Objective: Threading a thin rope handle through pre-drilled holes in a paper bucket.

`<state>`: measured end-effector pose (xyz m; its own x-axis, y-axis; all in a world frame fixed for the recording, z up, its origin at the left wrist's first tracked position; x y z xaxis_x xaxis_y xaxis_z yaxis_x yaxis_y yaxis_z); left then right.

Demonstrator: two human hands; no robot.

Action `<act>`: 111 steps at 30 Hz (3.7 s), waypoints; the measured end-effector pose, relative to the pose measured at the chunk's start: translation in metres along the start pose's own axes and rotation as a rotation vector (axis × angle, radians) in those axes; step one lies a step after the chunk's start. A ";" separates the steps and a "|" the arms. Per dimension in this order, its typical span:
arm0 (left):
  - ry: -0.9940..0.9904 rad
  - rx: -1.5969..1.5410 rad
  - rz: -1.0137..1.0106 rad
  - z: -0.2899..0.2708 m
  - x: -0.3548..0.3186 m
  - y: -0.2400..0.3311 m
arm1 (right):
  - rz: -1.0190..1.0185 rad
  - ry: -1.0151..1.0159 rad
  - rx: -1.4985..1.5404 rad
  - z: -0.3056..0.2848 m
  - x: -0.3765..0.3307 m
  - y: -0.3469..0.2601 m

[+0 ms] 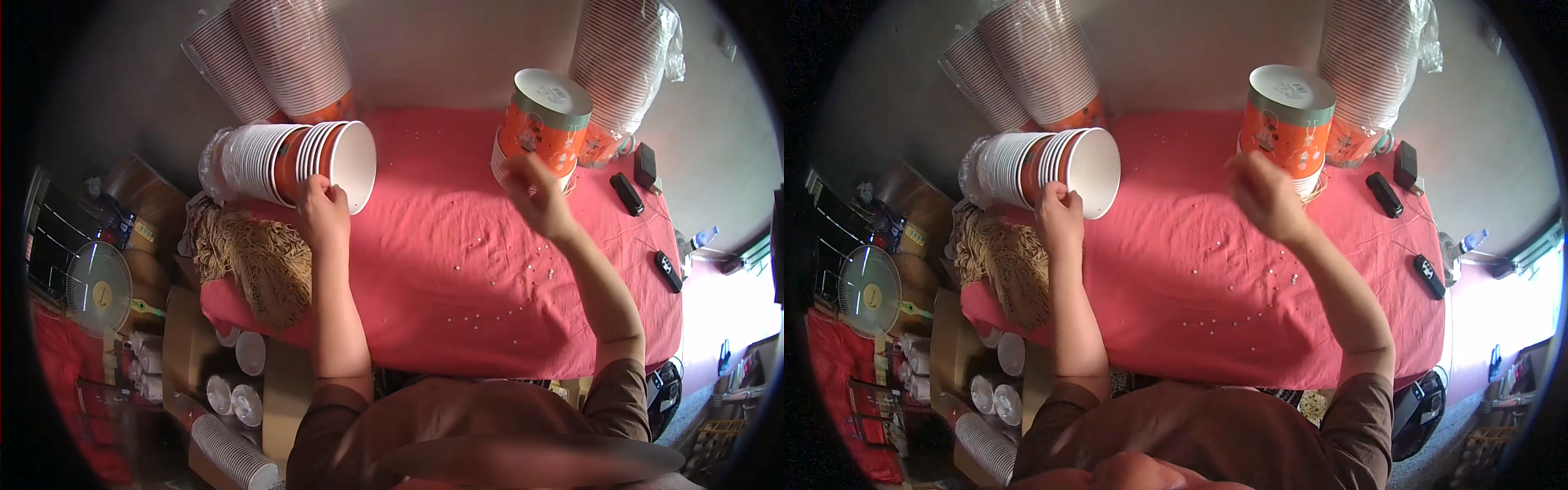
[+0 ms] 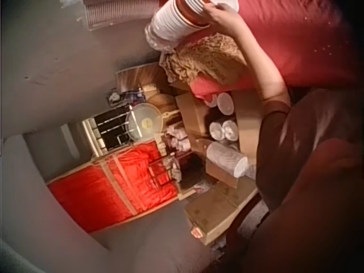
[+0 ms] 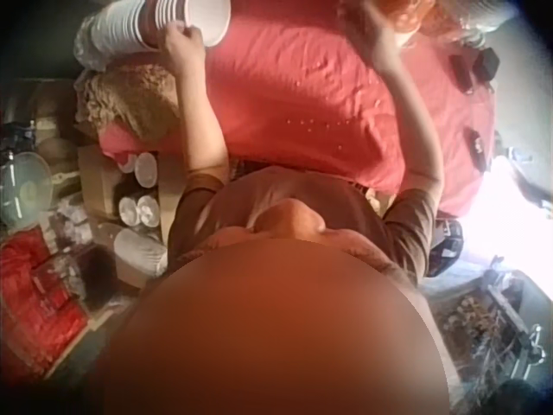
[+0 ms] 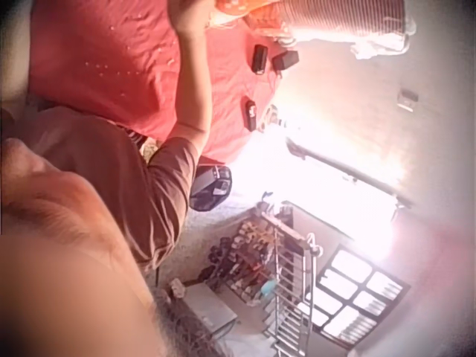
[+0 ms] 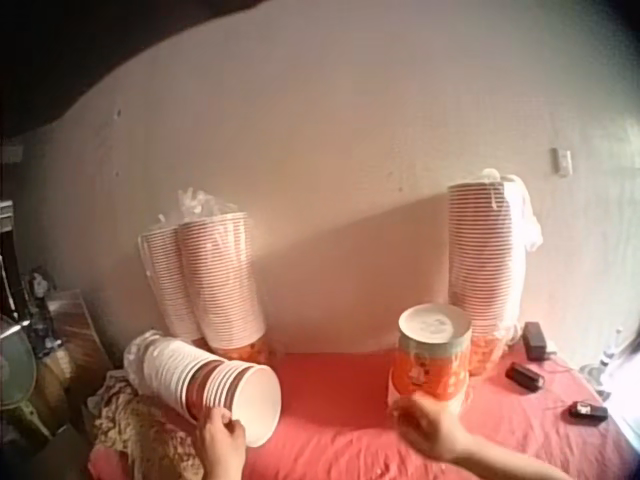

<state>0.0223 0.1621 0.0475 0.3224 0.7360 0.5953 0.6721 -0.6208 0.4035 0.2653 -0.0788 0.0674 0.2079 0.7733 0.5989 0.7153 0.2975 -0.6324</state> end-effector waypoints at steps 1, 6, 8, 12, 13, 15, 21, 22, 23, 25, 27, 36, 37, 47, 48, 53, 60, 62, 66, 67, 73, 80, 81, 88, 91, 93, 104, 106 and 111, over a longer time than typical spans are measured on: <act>-0.017 0.023 -0.023 0.002 -0.001 0.007 | -0.019 -0.064 -0.106 0.013 -0.002 0.001; 0.014 -0.006 0.094 0.000 -0.010 0.025 | -0.011 -0.340 -0.114 0.080 -0.009 -0.003; -0.016 -0.109 0.127 0.002 -0.017 0.039 | -0.078 -0.363 -0.157 0.095 -0.009 0.001; 0.073 -0.263 0.338 -0.005 -0.025 0.054 | 0.018 -0.372 -0.208 0.111 -0.003 0.001; 0.085 -0.370 0.360 -0.009 -0.025 0.057 | -0.078 -0.271 -0.360 0.105 0.000 -0.005; -0.194 -0.841 0.083 0.005 -0.023 0.049 | -0.170 -0.132 -0.447 0.096 0.002 -0.007; -0.292 -1.096 -0.046 0.011 -0.022 0.042 | -0.271 -0.135 -0.350 0.065 -0.002 -0.034; -0.294 -1.097 -0.047 0.013 -0.022 0.043 | -0.284 -0.099 -0.337 0.059 -0.003 -0.041; -0.316 -1.116 -0.043 0.016 -0.023 0.045 | -0.282 -0.100 -0.338 0.056 -0.004 -0.046; -0.357 -1.116 -0.023 0.018 -0.025 0.050 | -0.168 -0.085 -0.283 0.048 -0.007 -0.048; -0.340 -1.168 0.019 0.025 -0.029 0.056 | -0.126 -0.085 -0.298 0.046 -0.009 -0.054; -0.356 -0.873 0.236 0.031 -0.038 0.072 | -0.044 -0.168 -0.395 0.047 -0.022 -0.053; -0.333 -0.853 0.213 0.026 -0.038 0.075 | -0.023 -0.194 -0.411 0.044 -0.022 -0.053; -0.290 -0.953 0.221 0.027 -0.038 0.074 | -0.189 -0.351 -0.414 0.046 -0.025 -0.068; -0.262 -1.040 0.231 0.026 -0.038 0.074 | -0.120 -0.336 -0.267 0.045 -0.025 -0.063; -0.374 -1.071 0.181 0.017 -0.036 0.075 | -0.122 -0.332 -0.230 0.040 -0.021 -0.064; -0.208 -1.179 0.098 -0.026 -0.027 0.049 | -0.156 -0.308 -0.321 0.050 -0.024 -0.067; -0.046 -1.294 0.088 -0.044 -0.026 0.028 | -0.153 -0.317 -0.330 0.051 -0.024 -0.067; 0.037 -1.090 0.008 -0.062 -0.035 -0.022 | -0.141 -0.315 -0.360 0.050 -0.024 -0.068; 0.040 -1.032 -0.040 -0.064 -0.038 -0.040 | -0.160 -0.313 -0.362 0.051 -0.024 -0.072; -0.204 -0.250 0.046 -0.063 -0.059 -0.092 | -0.156 -0.338 -0.437 0.055 -0.025 -0.069; -0.275 0.161 0.299 -0.044 -0.066 -0.068 | -0.150 -0.331 -0.431 0.055 -0.025 -0.069; -0.276 0.161 0.298 -0.044 -0.067 -0.069 | -0.144 -0.327 -0.414 0.056 -0.024 -0.069; -0.319 0.310 0.343 -0.046 -0.070 -0.065 | -0.152 -0.327 -0.433 0.055 -0.024 -0.070; -0.310 0.269 0.336 -0.050 -0.071 -0.066 | -0.144 -0.349 -0.464 0.056 -0.025 -0.068; -0.317 0.269 0.329 -0.049 -0.072 -0.067 | -0.138 -0.344 -0.461 0.056 -0.025 -0.067; -0.247 0.177 0.328 -0.053 -0.075 -0.075 | -0.153 -0.326 -0.442 0.055 -0.026 -0.068; -0.220 0.127 0.345 -0.059 -0.075 -0.065 | -0.153 -0.326 -0.462 0.054 -0.027 -0.066; -0.153 -0.197 0.396 -0.068 -0.086 -0.008 | -0.206 -0.288 -0.465 0.055 -0.028 -0.070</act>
<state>-0.0565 0.0854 0.0401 0.6330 0.4544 0.6268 0.3431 -0.8904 0.2990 0.1728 -0.0906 0.0682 -0.1101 0.8661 0.4875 0.9529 0.2315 -0.1961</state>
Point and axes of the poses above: each hand's wrist, its own x-axis towards the middle knuckle, its own z-axis out of the palm, y = z × x, the point moved 6 cm from there along x, towards the middle knuckle, and after that the axes turned 7 degrees about -y, right-handed, at the moved point
